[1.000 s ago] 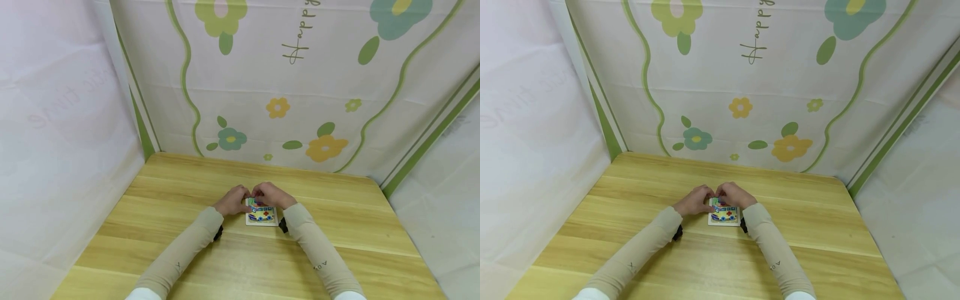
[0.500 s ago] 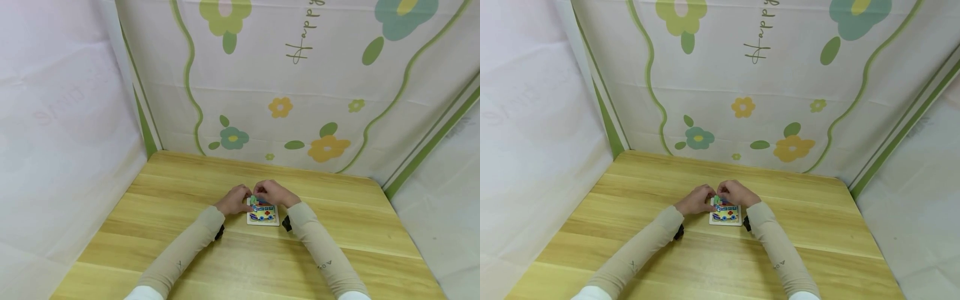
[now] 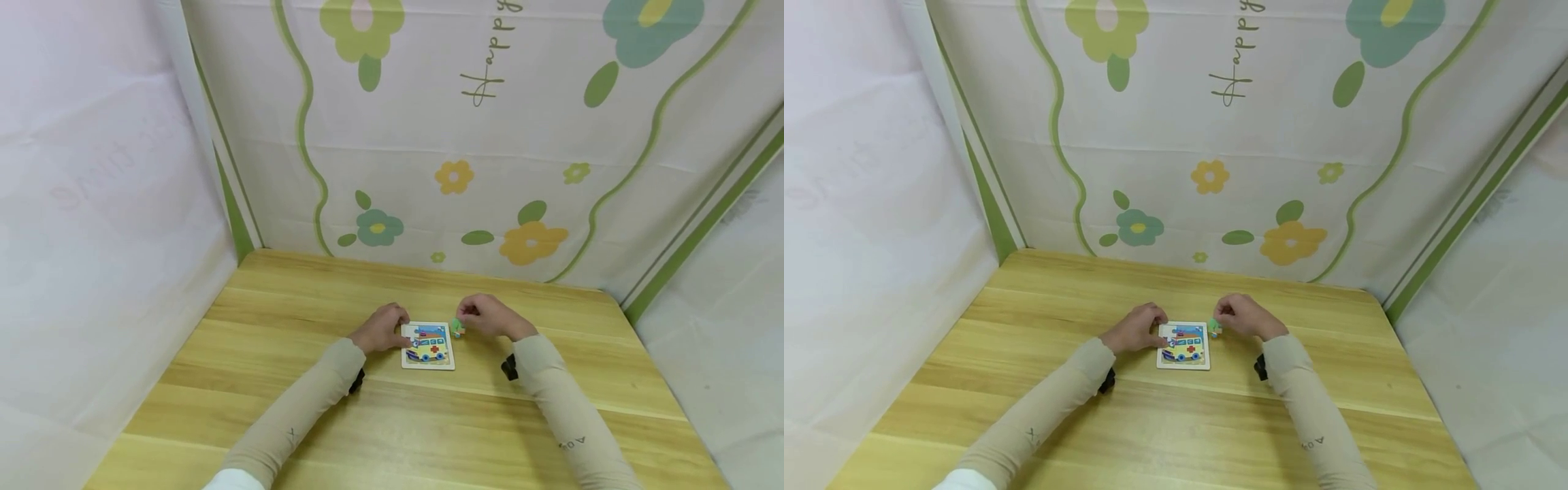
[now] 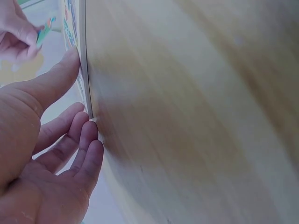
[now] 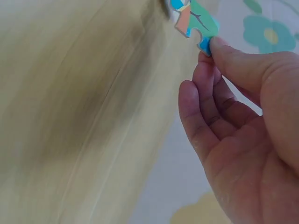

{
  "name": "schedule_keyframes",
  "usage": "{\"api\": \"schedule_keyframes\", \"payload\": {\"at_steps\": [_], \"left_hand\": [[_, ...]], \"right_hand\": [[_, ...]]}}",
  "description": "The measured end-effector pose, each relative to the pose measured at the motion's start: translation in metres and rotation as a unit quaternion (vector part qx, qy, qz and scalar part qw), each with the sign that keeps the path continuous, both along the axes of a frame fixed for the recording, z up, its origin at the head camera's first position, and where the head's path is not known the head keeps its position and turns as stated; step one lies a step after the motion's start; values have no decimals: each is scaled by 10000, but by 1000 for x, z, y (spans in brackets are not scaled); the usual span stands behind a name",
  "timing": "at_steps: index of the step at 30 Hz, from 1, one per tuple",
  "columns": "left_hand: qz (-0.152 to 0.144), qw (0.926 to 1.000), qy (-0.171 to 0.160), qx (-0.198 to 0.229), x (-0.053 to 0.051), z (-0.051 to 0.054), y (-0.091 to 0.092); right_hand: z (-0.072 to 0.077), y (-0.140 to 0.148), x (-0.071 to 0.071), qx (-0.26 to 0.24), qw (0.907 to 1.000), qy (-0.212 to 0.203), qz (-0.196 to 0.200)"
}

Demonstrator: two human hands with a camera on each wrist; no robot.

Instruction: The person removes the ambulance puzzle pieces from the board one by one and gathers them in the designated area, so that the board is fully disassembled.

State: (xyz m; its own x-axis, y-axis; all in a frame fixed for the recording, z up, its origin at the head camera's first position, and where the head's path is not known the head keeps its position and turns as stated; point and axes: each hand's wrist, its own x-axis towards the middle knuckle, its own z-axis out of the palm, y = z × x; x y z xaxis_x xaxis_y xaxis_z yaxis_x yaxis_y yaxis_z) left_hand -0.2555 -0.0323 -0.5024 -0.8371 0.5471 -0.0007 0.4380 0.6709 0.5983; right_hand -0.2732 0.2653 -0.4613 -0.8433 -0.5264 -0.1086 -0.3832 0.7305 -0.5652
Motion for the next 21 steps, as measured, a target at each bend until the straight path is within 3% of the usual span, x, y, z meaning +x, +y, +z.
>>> {"api": "schedule_keyframes", "payload": {"at_steps": [7,21], "left_hand": [[-10,10000,10,-32,0,0,-1],[55,10000,-39,-69,1,-2,1]], "right_hand": [[-13,33,2,167,9992,-24,-360],[-34,38,3,215,9981,79,-566]]}}
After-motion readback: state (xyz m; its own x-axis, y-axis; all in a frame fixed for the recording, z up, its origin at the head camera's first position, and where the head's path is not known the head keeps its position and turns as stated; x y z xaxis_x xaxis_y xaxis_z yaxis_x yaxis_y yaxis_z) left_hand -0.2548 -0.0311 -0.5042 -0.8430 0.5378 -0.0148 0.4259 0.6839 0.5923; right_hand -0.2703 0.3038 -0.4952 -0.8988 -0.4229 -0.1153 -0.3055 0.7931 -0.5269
